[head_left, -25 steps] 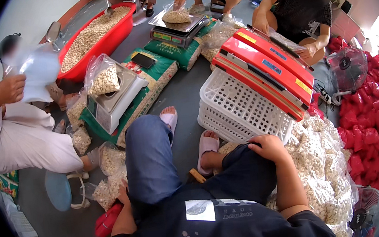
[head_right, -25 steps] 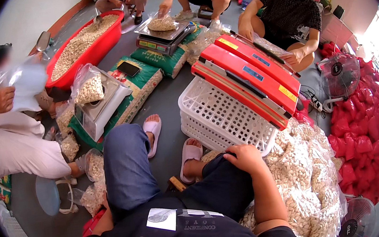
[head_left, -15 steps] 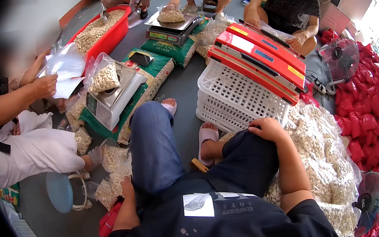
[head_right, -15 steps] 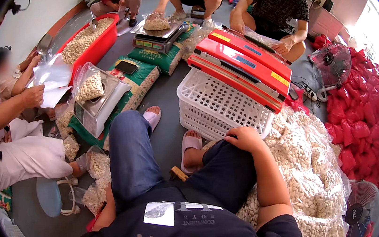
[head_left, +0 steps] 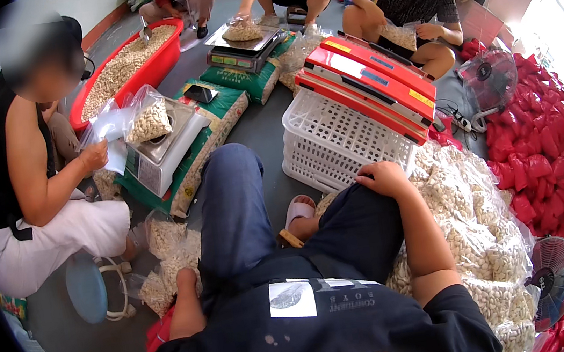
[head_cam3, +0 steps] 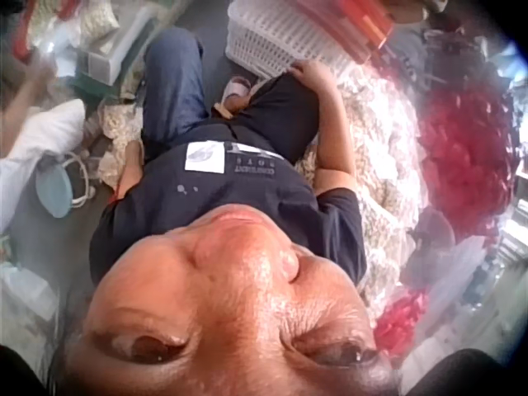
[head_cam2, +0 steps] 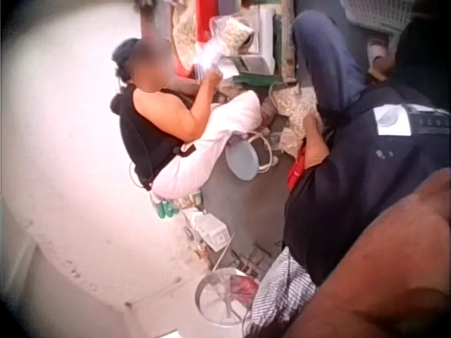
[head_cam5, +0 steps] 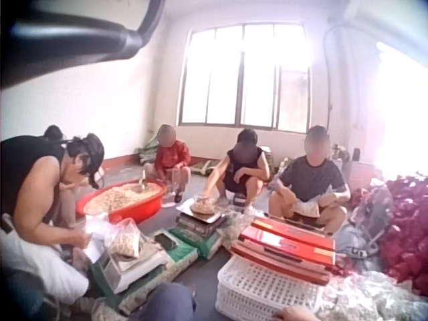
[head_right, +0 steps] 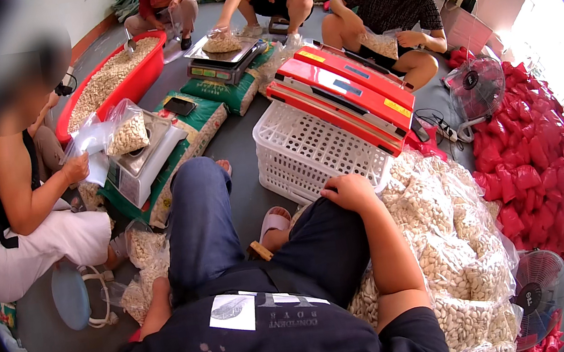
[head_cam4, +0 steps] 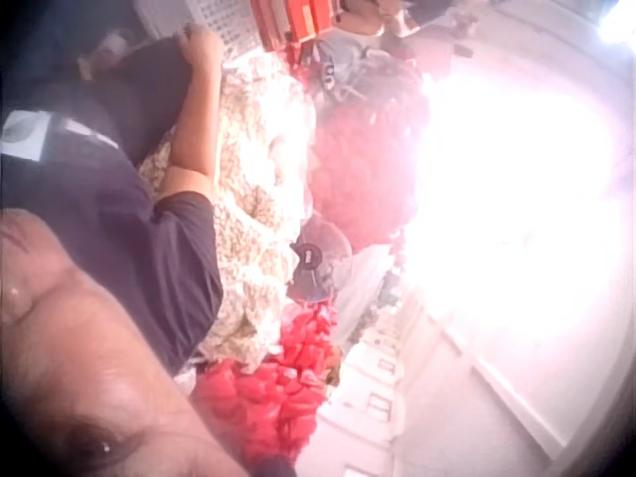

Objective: The person sits on the floor in a warehouse and repeatedly packages cashews. They scoop cashews into clear plastic bags, place the bags into a red heat-sealing machine, and seal them. The sealed bags are then placed into a white plastic basket.

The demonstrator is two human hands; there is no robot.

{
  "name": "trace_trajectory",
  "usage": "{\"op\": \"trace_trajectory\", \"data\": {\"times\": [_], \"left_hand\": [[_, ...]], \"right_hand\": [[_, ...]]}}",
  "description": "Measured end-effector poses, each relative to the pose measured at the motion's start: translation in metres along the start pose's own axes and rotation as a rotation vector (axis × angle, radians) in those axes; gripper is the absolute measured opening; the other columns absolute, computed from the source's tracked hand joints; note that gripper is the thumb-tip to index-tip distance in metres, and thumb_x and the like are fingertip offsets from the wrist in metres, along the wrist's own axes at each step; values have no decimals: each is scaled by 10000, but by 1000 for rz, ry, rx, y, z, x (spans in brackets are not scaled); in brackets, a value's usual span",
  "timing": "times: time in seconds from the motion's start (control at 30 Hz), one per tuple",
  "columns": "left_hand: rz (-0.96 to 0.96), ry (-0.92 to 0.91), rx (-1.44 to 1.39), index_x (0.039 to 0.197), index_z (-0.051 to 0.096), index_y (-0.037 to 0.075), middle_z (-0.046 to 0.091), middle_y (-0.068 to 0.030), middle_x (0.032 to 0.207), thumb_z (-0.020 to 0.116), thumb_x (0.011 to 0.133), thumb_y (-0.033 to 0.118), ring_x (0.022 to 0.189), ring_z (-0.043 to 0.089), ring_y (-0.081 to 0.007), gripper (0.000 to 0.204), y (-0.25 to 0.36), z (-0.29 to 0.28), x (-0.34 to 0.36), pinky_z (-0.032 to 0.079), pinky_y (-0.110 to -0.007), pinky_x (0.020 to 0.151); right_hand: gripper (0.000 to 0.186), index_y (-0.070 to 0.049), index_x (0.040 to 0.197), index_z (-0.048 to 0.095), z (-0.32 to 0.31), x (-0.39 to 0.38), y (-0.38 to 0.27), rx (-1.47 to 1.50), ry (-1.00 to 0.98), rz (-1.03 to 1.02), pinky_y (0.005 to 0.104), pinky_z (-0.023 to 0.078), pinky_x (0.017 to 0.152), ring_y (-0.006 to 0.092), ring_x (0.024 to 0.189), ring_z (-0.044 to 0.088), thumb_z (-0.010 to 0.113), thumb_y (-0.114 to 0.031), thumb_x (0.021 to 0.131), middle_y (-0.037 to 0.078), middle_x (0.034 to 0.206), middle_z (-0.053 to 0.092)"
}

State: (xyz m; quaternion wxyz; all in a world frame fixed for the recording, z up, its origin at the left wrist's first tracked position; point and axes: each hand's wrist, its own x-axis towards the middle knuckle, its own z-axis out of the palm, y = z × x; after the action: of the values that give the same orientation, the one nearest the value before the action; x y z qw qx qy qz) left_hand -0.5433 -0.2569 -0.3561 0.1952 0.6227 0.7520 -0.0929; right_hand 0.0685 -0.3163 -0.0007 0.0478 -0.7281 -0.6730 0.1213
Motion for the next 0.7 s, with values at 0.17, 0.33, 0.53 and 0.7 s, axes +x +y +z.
{"op": "trace_trajectory", "data": {"times": [0.17,0.33,0.53,0.7], "left_hand": [[243,260,-415,596,537,-19,524,-113,561,528,736,212,553,522,-203,271,-47,-57,-4,397,-340,554],[329,226,-895,662,579,9,529,-46,603,568,725,227,578,494,-151,228,-3,-223,-70,360,-309,553],[637,207,-1391,719,546,70,413,47,577,555,731,141,503,368,-50,72,149,-400,-117,279,-190,481],[1059,604,-1333,815,596,20,425,41,572,545,739,69,481,348,-32,104,280,-468,-117,259,-183,470]], "right_hand": [[292,-133,845,639,5,4,9,11,21,-9,374,465,659,274,753,588,519,-388,771,90,788,624],[289,-128,859,635,1,5,5,36,4,-46,371,465,663,272,764,587,510,-377,780,87,805,623],[264,-86,882,620,-1,14,13,176,-3,-117,378,461,696,285,789,580,536,-316,783,115,825,616],[270,-58,956,594,-57,33,-32,395,208,-329,371,445,761,301,876,556,585,-254,771,139,916,598]]}}
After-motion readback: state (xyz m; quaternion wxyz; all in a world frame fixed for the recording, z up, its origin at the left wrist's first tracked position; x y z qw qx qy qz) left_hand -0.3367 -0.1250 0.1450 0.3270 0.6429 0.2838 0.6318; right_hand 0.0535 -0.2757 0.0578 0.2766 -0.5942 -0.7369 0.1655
